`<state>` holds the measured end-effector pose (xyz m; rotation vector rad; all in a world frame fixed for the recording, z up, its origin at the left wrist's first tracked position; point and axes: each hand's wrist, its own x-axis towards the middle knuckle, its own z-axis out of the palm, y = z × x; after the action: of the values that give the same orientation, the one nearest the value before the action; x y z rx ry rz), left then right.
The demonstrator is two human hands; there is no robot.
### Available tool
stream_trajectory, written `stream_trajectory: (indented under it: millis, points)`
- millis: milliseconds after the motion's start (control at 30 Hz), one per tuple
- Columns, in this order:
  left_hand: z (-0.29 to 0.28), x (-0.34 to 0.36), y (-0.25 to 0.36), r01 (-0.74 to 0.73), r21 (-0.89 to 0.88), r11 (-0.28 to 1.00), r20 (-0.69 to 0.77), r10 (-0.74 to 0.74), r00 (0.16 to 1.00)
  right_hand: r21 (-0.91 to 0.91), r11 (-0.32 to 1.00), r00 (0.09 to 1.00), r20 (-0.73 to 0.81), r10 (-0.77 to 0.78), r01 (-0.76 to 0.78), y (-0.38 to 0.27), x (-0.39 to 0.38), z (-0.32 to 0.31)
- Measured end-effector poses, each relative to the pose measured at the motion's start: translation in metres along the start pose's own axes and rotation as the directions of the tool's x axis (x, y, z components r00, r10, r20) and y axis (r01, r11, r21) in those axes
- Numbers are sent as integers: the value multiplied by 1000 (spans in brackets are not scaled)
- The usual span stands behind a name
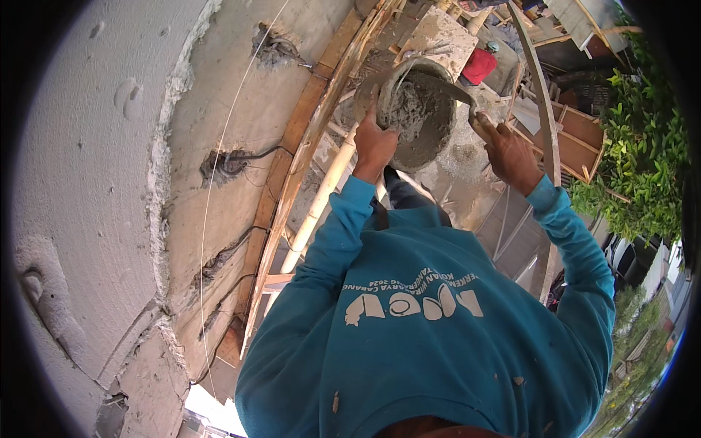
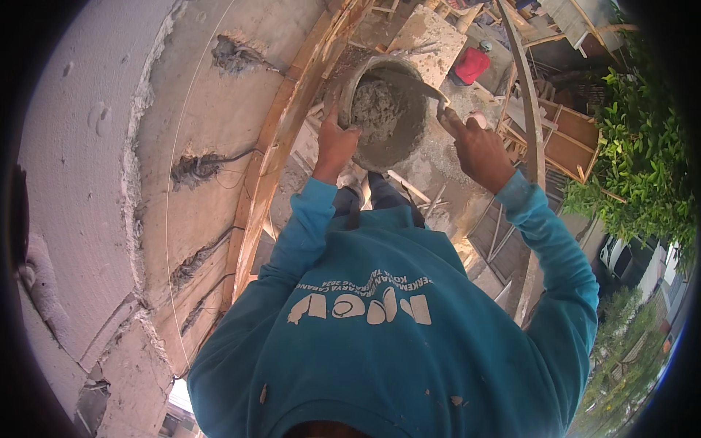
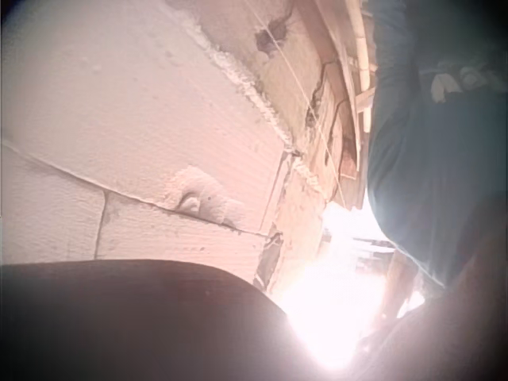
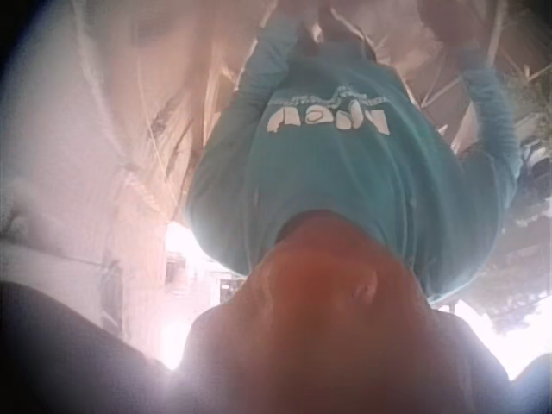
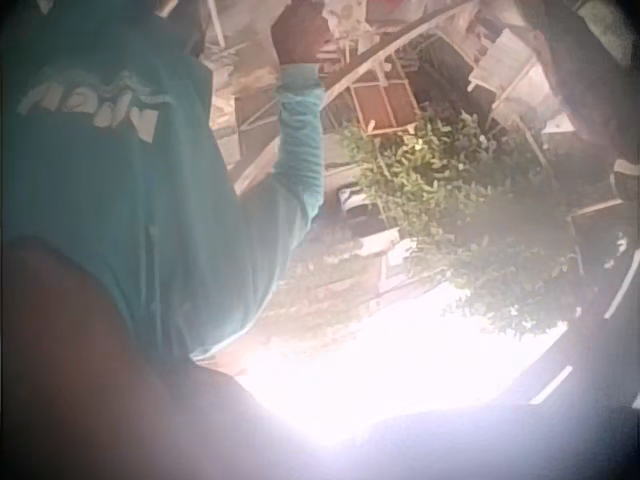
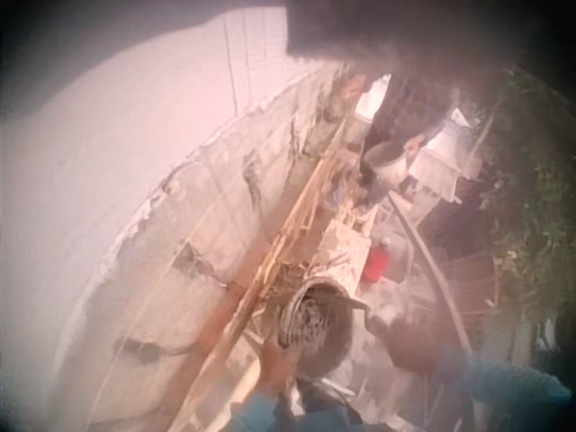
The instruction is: The person scoops wet cement from a bucket using a trowel and applies it to a curved wall surface, smoothing it in place. The worker repeatedly refills the trowel and spreads the material along the wall while standing on bamboo scaffolding.
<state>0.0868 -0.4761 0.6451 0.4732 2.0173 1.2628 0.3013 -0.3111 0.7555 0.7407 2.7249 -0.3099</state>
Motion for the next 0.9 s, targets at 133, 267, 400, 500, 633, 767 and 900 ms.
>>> stream_trajectory:
  millis: [133, 267, 400, 500, 633, 767, 900]
  points:
    - [0, 15, -1, -38, -58, 998, 13, 39, 999, 217, 976, 1000, -15, -18, 21, -31, 0, 70]
    - [-15, 17, 3, -83, -115, 990, 25, 87, 996, 243, 968, 997, -60, -51, 65, -32, -40, 27]
    - [-17, 4, 29, -123, -146, 982, 84, 136, 987, 189, 928, 947, 54, 316, -320, -17, -45, 32]
    - [-9, -5, 45, -129, -210, 969, 145, 161, 976, 349, 911, 975, 92, 201, -221, -8, -35, 57]
    - [-13, -14, 72, -207, -95, 974, 172, 221, 960, 651, 733, 979, 165, 118, -198, -21, -35, 69]
    - [-35, -2, 73, -78, -280, 957, 200, 137, 970, 778, 611, 989, 126, 72, -143, -37, -48, 82]
    - [-30, -13, 69, -271, -144, 952, 183, 295, 938, 832, 535, 988, 95, 120, -145, -63, -33, 106]
